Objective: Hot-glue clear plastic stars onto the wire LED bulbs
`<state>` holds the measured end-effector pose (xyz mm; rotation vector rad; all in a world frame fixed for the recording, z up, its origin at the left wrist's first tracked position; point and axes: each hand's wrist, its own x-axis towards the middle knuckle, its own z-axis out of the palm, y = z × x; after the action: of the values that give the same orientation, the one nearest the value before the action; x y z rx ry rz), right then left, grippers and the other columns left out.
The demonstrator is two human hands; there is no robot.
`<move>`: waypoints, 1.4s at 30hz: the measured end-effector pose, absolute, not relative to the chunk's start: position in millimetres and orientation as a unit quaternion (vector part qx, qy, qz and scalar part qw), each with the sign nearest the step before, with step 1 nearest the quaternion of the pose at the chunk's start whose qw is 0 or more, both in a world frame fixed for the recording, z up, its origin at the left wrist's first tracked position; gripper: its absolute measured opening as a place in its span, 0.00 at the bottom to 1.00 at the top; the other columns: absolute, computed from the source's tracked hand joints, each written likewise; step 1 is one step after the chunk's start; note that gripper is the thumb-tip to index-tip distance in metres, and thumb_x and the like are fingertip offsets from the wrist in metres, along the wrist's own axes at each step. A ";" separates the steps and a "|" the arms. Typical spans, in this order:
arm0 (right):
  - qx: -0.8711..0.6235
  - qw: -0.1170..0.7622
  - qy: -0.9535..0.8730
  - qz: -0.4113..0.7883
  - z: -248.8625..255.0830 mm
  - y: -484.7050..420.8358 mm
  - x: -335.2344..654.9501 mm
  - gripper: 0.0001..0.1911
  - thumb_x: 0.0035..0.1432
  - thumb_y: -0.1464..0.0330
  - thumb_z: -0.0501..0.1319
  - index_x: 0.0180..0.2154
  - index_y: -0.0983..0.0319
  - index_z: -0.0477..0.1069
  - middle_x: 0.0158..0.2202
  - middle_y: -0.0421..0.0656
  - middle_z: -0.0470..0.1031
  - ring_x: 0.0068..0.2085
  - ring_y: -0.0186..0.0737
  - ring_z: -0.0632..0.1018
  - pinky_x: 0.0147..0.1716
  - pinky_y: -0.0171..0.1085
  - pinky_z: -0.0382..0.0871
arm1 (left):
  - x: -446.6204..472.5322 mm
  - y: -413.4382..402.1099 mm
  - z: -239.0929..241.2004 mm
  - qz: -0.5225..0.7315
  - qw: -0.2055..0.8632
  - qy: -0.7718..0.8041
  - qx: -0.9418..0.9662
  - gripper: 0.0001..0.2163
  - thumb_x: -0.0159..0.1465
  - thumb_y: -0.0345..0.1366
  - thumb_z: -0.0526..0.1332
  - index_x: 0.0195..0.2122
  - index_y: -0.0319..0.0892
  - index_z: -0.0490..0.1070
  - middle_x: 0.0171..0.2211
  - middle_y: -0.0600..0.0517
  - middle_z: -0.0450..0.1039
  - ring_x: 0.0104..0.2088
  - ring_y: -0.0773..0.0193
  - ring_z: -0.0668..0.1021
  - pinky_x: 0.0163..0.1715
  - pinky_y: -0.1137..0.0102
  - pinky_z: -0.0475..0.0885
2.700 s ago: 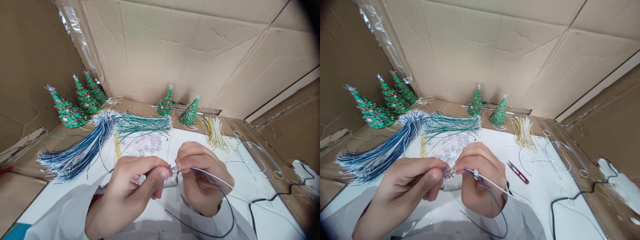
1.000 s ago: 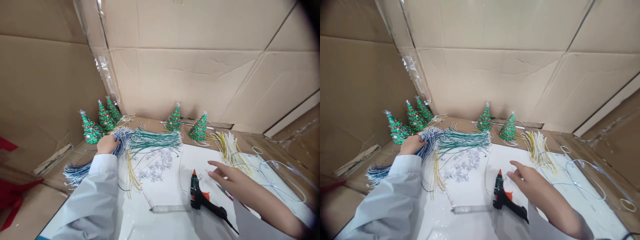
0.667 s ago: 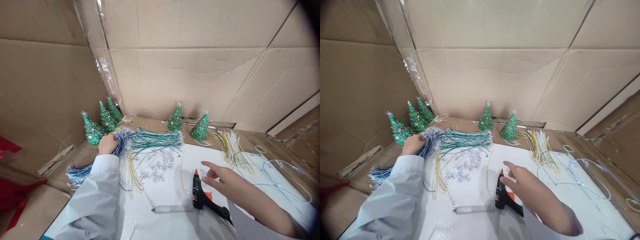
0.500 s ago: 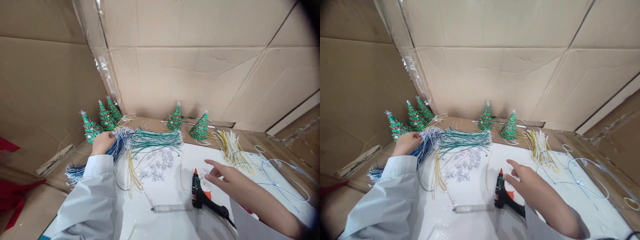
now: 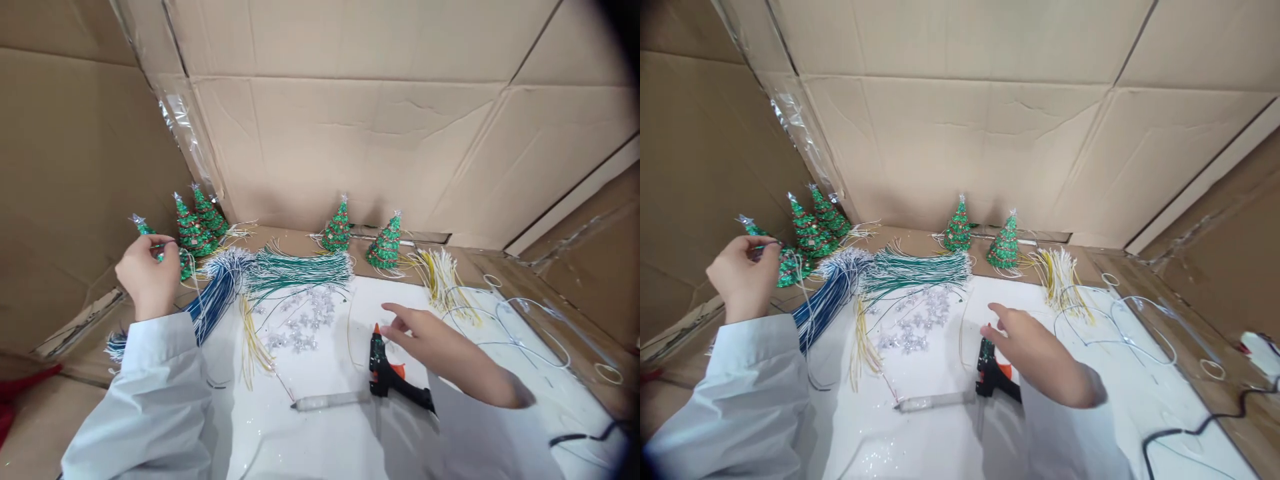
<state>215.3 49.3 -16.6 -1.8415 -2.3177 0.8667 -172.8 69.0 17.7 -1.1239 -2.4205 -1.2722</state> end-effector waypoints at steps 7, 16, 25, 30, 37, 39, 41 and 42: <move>-0.488 -0.027 -0.852 0.188 -59.7 37.5 117.6 0.13 0.57 0.68 0.56 0.44 0.64 0.70 0.41 0.51 0.73 0.41 0.47 0.76 0.36 0.39 0.66 | -171.3 64.1 26.7 -0.526 -0.196 -0.749 -0.352 0.03 0.55 0.28 0.52 0.28 0.39 0.63 0.29 0.55 0.68 0.34 0.67 0.73 0.37 0.71 0.67; -0.515 -0.020 -0.848 0.127 -101.5 25.7 81.8 0.18 0.50 0.85 0.51 0.42 0.66 0.68 0.46 0.55 0.66 0.40 0.45 0.75 0.30 0.36 0.68 | -158.6 34.0 42.3 -0.543 -0.173 -0.696 -0.436 0.06 0.56 0.30 0.54 0.26 0.38 0.69 0.31 0.53 0.71 0.34 0.66 0.73 0.39 0.70 0.67; -0.545 0.023 -0.824 0.154 -107.2 36.4 88.0 0.22 0.49 0.87 0.46 0.43 0.68 0.67 0.37 0.52 0.72 0.35 0.45 0.77 0.30 0.37 0.66 | -99.3 -16.1 71.0 -0.754 -0.239 -0.391 -0.470 0.12 0.55 0.26 0.53 0.15 0.39 0.59 0.27 0.52 0.69 0.40 0.63 0.77 0.45 0.70 0.71; -0.498 0.169 -0.799 0.292 -84.8 49.4 111.1 0.22 0.50 0.81 0.50 0.45 0.65 0.70 0.36 0.48 0.72 0.38 0.41 0.75 0.39 0.38 0.66 | -76.1 -17.9 60.7 -0.645 -0.448 -0.356 -0.507 0.11 0.50 0.26 0.60 0.14 0.38 0.61 0.26 0.55 0.64 0.31 0.69 0.76 0.34 0.77 0.74; -0.407 0.359 -0.622 0.564 -26.1 50.6 157.0 0.12 0.50 0.71 0.60 0.40 0.62 0.71 0.30 0.41 0.72 0.31 0.34 0.74 0.26 0.31 0.69 | -41.9 7.6 33.5 -0.496 -0.581 -0.384 -0.519 0.09 0.55 0.27 0.63 0.23 0.39 0.62 0.44 0.53 0.68 0.30 0.71 0.75 0.31 0.74 0.71; -0.363 0.365 -0.577 0.634 -14.1 47.0 165.1 0.14 0.49 0.68 0.64 0.41 0.63 0.70 0.31 0.42 0.74 0.31 0.34 0.75 0.25 0.30 0.68 | -32.3 10.2 29.2 -0.462 -0.569 -0.372 -0.569 0.04 0.59 0.29 0.60 0.28 0.42 0.65 0.40 0.52 0.70 0.31 0.69 0.75 0.33 0.72 0.71; -0.321 0.359 -0.549 0.684 -7.6 44.2 169.5 0.16 0.50 0.67 0.65 0.42 0.62 0.70 0.33 0.43 0.76 0.30 0.32 0.76 0.24 0.29 0.67 | -25.8 10.0 26.1 -0.445 -0.528 -0.378 -0.617 0.03 0.62 0.31 0.57 0.34 0.43 0.69 0.36 0.51 0.70 0.35 0.66 0.74 0.36 0.70 0.70; -0.306 0.356 -0.538 0.700 -6.1 43.3 170.6 0.16 0.50 0.67 0.65 0.42 0.62 0.71 0.34 0.43 0.76 0.29 0.31 0.76 0.23 0.28 0.66 | -24.0 9.4 24.7 -0.446 -0.498 -0.384 -0.637 0.04 0.63 0.32 0.56 0.36 0.44 0.70 0.35 0.50 0.70 0.36 0.65 0.73 0.37 0.70 0.69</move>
<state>170.6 43.3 -6.1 -0.7901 -1.3884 1.8086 -24.0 9.4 24.7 -3.0728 -1.8527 -2.1517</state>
